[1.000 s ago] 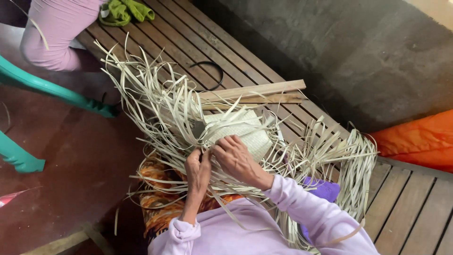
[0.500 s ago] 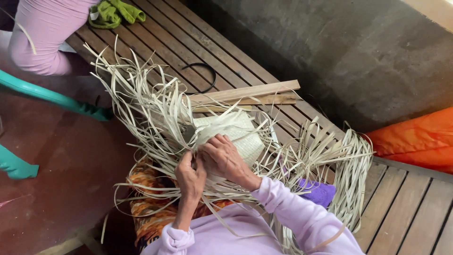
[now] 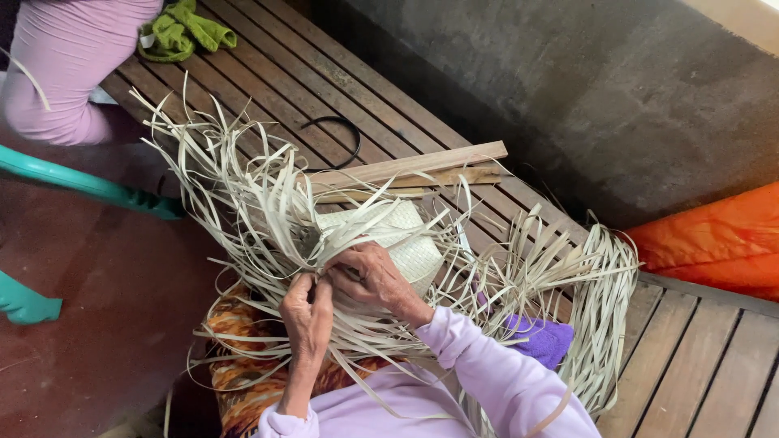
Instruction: A person is weaving a hat using dried plant fibers, meticulously tucking and pulling strands to form the structure.
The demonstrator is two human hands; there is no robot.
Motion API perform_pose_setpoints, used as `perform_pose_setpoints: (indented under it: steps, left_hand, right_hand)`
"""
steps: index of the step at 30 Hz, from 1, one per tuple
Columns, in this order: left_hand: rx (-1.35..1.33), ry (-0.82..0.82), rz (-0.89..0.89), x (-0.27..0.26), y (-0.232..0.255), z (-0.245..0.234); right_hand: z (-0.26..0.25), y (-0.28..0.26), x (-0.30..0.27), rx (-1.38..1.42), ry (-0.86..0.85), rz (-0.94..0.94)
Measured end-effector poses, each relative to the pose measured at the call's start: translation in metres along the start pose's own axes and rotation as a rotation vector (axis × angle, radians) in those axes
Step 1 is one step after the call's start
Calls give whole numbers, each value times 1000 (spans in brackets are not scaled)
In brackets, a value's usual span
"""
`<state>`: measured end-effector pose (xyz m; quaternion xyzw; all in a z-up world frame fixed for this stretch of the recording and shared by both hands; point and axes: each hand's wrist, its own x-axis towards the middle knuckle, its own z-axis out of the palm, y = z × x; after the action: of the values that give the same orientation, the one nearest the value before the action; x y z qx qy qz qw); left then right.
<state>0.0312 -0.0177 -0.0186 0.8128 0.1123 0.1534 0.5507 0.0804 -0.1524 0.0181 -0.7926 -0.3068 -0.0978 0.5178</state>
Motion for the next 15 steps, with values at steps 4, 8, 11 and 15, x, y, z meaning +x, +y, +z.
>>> perform_pose_setpoints:
  steps: [4, 8, 11, 15]
  left_hand:
    - [17, -36, 49, 0, 22, -5]
    - [67, -37, 114, -2, 21, -7]
    - [74, -46, 106, -1, 24, -7]
    - [-14, -74, -58, 0, 24, -5]
  right_hand:
    - [-7, -10, 7, -31, -47, -53]
    - [-7, -6, 6, -97, -153, -39]
    - [-7, -3, 7, -74, -149, -66]
    - [-8, -2, 8, -8, -150, -17]
